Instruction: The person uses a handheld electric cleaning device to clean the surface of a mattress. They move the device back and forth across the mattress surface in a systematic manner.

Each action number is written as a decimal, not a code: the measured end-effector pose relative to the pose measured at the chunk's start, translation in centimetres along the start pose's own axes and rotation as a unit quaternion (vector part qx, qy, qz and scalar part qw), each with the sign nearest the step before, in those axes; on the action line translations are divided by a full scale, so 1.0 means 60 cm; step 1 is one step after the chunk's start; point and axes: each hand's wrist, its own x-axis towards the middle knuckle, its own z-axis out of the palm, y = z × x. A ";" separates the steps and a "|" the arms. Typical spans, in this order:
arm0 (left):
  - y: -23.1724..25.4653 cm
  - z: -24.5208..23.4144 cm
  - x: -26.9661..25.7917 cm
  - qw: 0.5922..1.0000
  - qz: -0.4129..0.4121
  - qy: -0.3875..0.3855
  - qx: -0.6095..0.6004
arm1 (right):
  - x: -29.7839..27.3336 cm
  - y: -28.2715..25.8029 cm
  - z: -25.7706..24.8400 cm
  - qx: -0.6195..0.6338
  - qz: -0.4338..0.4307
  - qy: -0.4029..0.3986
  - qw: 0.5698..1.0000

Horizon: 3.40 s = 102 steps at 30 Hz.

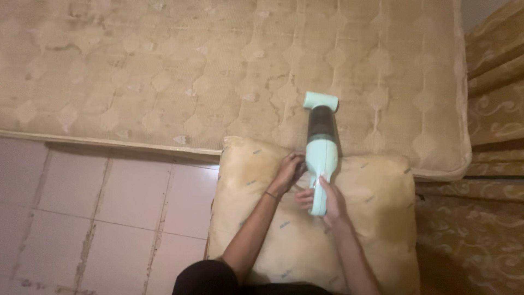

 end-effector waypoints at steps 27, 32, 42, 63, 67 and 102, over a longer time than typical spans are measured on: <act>0.033 0.028 -0.026 0.997 -0.024 0.000 0.072 | -0.078 -0.010 -0.023 -0.021 0.017 0.083 0.996; 0.033 0.026 -0.022 0.998 -0.023 -0.016 0.058 | 0.023 -0.053 -0.019 -0.068 -0.032 0.111 0.991; 0.029 0.019 -0.028 0.999 -0.008 -0.030 0.042 | 0.197 -0.156 -0.052 -0.044 -0.055 0.018 0.997; 0.033 0.025 -0.021 0.997 -0.024 -0.016 0.066 | -0.014 -0.073 -0.039 -0.039 -0.018 0.107 0.993; 0.033 0.029 -0.025 0.997 -0.007 -0.018 0.076 | 0.104 -0.158 -0.043 -0.038 -0.052 0.054 0.996; 0.041 0.031 -0.032 0.999 -0.015 -0.033 0.036 | 0.147 -0.155 -0.089 -0.008 -0.069 0.059 0.996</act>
